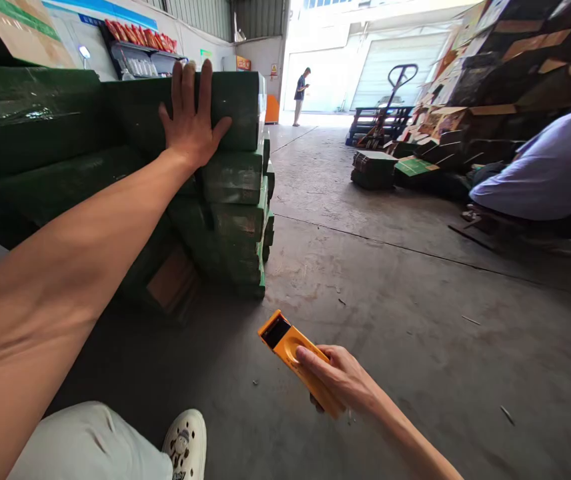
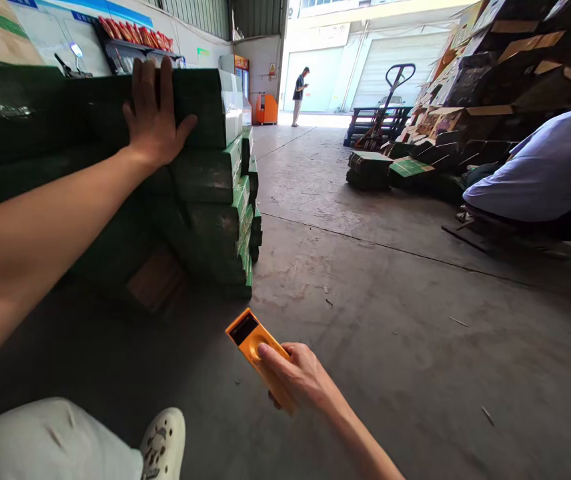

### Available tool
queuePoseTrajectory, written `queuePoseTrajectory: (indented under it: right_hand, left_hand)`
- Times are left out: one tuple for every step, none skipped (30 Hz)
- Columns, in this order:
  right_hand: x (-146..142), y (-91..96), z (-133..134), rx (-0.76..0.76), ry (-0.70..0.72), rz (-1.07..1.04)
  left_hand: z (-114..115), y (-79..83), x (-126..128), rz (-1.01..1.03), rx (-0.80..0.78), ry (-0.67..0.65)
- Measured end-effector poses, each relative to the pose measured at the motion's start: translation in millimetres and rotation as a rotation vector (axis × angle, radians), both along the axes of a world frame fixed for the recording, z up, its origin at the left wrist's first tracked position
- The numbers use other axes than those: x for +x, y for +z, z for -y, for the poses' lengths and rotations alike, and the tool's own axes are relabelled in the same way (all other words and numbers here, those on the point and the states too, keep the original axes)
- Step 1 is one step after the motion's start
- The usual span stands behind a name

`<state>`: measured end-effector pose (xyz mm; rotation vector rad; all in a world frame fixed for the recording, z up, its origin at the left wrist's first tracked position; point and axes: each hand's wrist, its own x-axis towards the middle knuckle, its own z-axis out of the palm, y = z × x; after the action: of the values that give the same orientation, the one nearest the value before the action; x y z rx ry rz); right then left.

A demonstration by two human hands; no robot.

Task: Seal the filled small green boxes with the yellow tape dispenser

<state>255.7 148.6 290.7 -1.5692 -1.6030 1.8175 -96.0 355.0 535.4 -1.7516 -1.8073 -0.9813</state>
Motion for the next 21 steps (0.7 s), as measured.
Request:
queuePoseTrajectory:
  right_hand:
    - [-0.4,-3.4,-2.2,0.001,-0.013,0.0]
    - [-1.3,-6.7,-3.9,0.002,-0.027,0.004]
    - [-2.4,-9.7,-5.1,0.004,-0.039,0.012]
    - [-3.7,-12.2,-5.6,0.007,-0.049,0.024]
    - [-5.1,-14.2,-5.5,0.008,-0.055,0.037]
    - [-6.5,-15.6,-4.8,0.007,-0.054,0.046]
    - [-7.7,-16.3,-3.8,0.007,-0.051,0.052]
    - [-8.8,-16.3,-2.6,0.008,-0.047,0.057]
    - [-9.6,-15.7,-1.3,0.01,-0.044,0.063]
    - [-10.1,-14.7,-0.1,0.012,-0.04,0.068]
    - [-10.4,-13.5,1.0,0.017,-0.034,0.073]
    - [-10.5,-12.4,1.8,0.022,-0.029,0.078]
    - [-10.3,-11.7,2.4,0.026,-0.025,0.083]
    - [-10.0,-11.5,2.9,0.029,-0.022,0.089]
    - [-9.6,-11.9,3.2,0.034,-0.019,0.095]
    - [-9.1,-12.8,3.5,0.039,-0.016,0.1]
    - [-8.5,-14.2,3.9,0.045,-0.014,0.104]
    - [-8.0,-15.9,4.4,0.05,-0.013,0.108]
    - [-7.5,-17.6,5.0,0.052,-0.011,0.114]
    - [-7.1,-19.3,5.8,0.053,-0.01,0.125]
    - [-6.7,-20.8,6.7,0.052,-0.009,0.14]
  left_hand:
    - [2.3,-5.4,0.4,-0.008,-0.01,0.01]
    - [5.5,-10.8,0.8,-0.017,-0.024,0.009]
    - [9.2,-16.3,1.1,-0.032,-0.041,-0.002]
    - [13.1,-21.9,1.2,-0.047,-0.06,-0.02]
    - [16.9,-27.4,1.1,-0.057,-0.08,-0.036]
    - [20.2,-32.7,0.9,-0.058,-0.097,-0.042]
    - [22.9,-37.8,0.7,-0.054,-0.114,-0.045]
    - [24.9,-42.4,0.4,-0.048,-0.132,-0.05]
    - [26.4,-46.3,0.2,-0.04,-0.145,-0.057]
    - [27.3,-49.4,0.1,-0.033,-0.152,-0.068]
    - [28.1,-51.6,0.1,-0.025,-0.152,-0.077]
    - [28.9,-53.1,0.1,-0.019,-0.149,-0.083]
    - [30.1,-54.1,0.3,-0.014,-0.143,-0.085]
    - [31.9,-54.8,0.7,-0.012,-0.133,-0.084]
    - [34.5,-56.0,1.4,-0.014,-0.121,-0.08]
    - [38.3,-58.3,2.5,-0.02,-0.108,-0.076]
    - [43.4,-62.3,4.0,-0.031,-0.095,-0.075]
    - [50.0,-68.9,6.0,-0.05,-0.084,-0.081]
    - [58.2,-78.7,8.5,-0.075,-0.084,-0.099]
    - [68.2,-92.2,11.3,-0.107,-0.101,-0.132]
    - [79.8,-109.5,14.4,-0.145,-0.139,-0.181]
